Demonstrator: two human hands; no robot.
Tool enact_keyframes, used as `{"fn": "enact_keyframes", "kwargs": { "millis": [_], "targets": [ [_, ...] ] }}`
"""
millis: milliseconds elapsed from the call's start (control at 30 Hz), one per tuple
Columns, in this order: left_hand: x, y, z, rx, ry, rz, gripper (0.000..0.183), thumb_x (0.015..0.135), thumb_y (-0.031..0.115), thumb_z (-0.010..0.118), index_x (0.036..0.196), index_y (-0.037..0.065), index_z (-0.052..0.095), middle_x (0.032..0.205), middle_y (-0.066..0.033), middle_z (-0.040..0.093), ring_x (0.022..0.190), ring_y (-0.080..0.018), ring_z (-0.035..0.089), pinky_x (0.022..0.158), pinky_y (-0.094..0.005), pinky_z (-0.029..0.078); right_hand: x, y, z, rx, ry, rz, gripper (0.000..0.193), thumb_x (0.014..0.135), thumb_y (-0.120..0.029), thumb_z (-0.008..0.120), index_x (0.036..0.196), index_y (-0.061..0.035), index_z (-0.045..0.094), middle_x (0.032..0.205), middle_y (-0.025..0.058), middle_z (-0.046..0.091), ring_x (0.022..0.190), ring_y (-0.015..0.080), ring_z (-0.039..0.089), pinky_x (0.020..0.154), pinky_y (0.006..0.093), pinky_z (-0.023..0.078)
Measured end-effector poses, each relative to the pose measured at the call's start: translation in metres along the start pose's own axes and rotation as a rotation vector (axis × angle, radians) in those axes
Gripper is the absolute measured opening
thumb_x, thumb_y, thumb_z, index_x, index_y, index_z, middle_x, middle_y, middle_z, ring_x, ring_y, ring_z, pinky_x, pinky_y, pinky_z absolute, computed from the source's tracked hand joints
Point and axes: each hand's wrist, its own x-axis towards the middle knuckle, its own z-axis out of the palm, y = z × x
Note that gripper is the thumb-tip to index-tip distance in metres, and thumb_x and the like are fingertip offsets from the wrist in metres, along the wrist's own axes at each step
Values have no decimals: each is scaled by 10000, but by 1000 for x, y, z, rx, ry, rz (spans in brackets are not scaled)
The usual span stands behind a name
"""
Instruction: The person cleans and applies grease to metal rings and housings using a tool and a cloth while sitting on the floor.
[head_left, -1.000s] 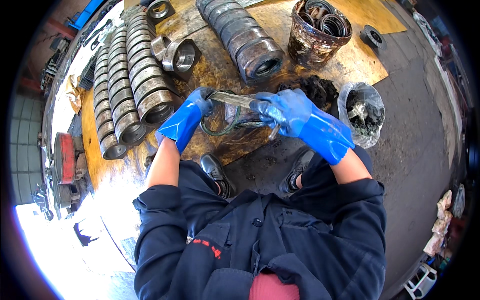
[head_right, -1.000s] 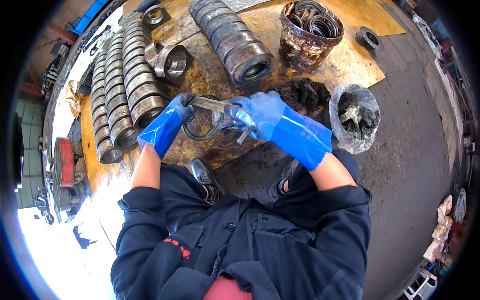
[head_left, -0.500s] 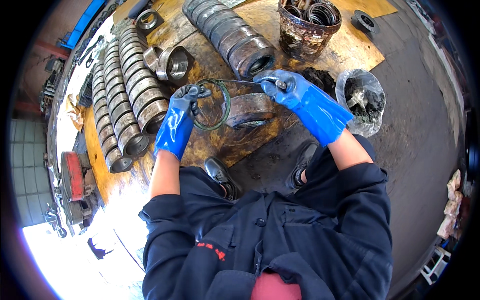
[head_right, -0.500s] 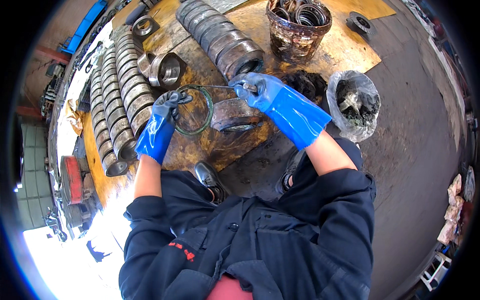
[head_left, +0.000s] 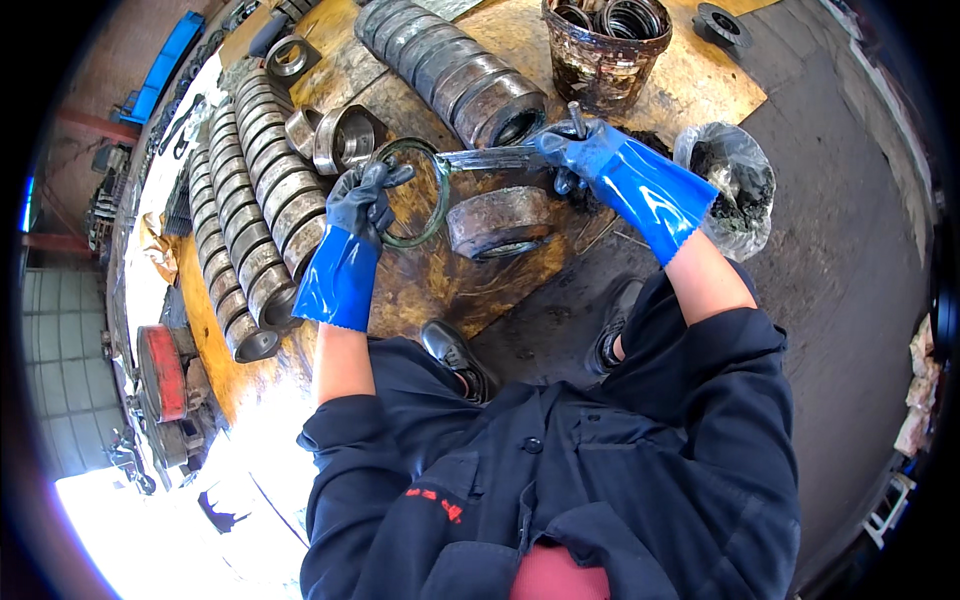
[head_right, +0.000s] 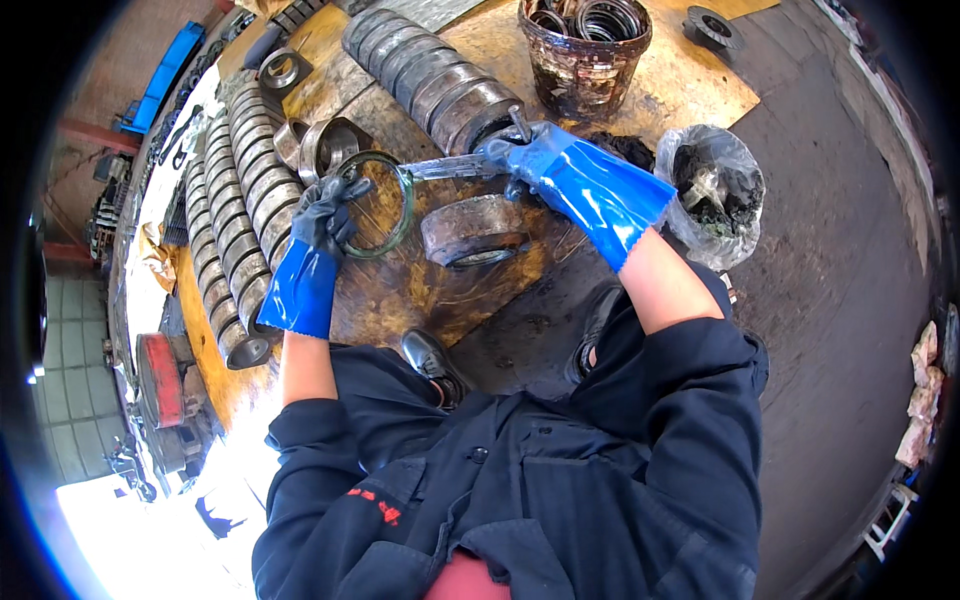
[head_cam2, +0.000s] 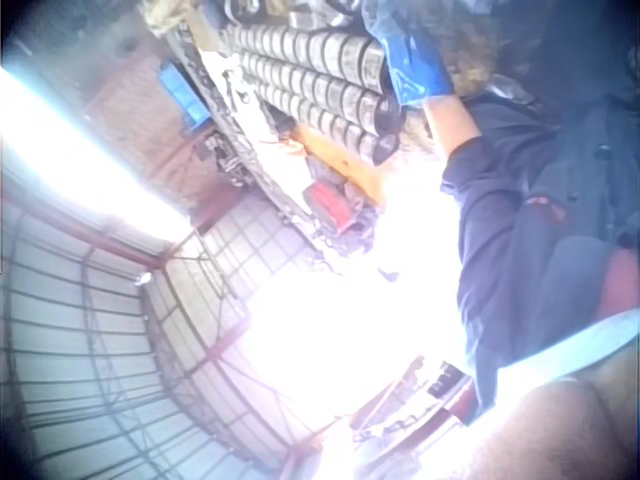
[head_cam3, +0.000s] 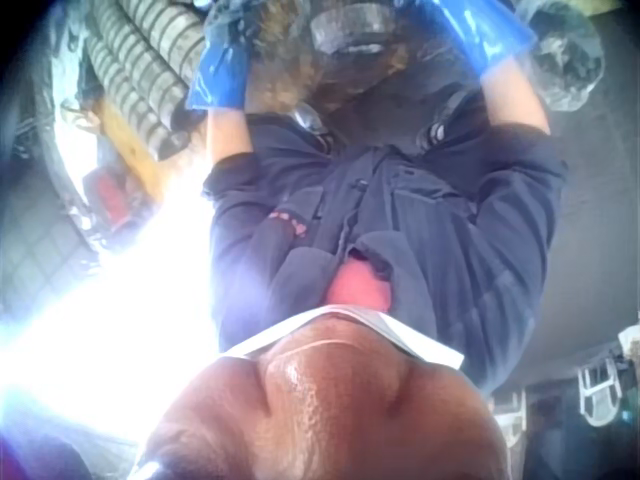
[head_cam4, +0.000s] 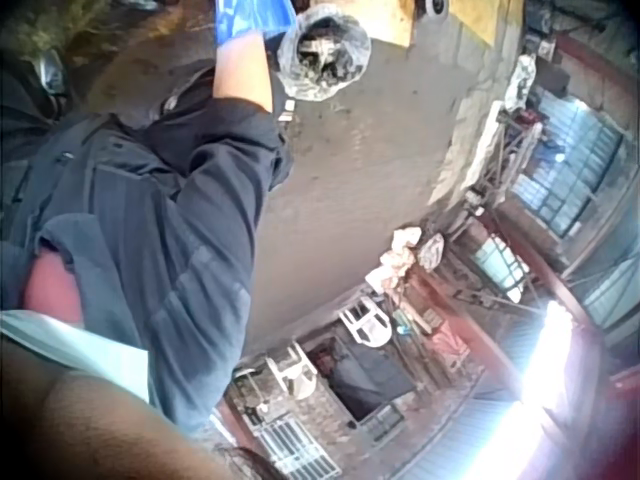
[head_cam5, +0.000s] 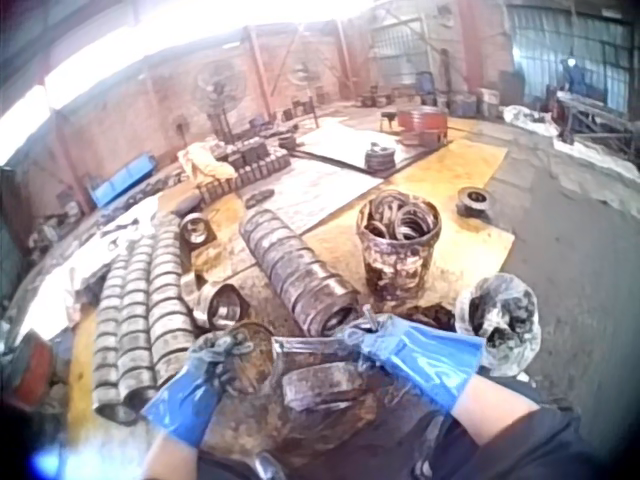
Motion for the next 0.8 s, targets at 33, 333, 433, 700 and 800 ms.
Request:
{"fn": "enact_keyframes", "kwargs": {
  "millis": [33,333,433,700,800],
  "targets": [
    [-1,1,0,-22,-28,20,122,920,114,601,998,23,626,958,-238,694,379,-69,327,358,-239,254,1,2,0,38,-3,27,234,940,-266,581,1060,-87,670,898,81,678,603,109,565,536,244,423],
    [7,1,-21,-19,-174,64,229,744,43,615,959,64,540,1052,-225,657,410,-77,328,393,-255,317,4,13,11,336,17,215,193,950,-222,536,997,-88,666,911,116,702,507,95,531,428,211,366],
    [10,0,-30,-51,-228,83,209,754,53,624,947,71,545,965,-170,658,417,-80,332,398,-252,308,3,16,26,406,87,249,172,950,-165,495,960,-95,652,924,143,709,460,76,491,382,196,319],
    [9,11,-24,-124,-261,173,330,760,52,639,1070,-45,581,949,-210,687,375,-71,325,365,-240,266,-22,8,40,673,107,368,193,905,-222,623,980,-45,618,741,47,580,521,123,536,406,260,357],
    [0,22,-12,-62,-303,184,168,795,73,636,923,28,537,923,-162,675,400,-77,330,401,-246,278,-22,20,43,754,77,402,127,904,-201,608,953,-84,613,750,54,553,509,146,512,422,285,377]
  ]
}}
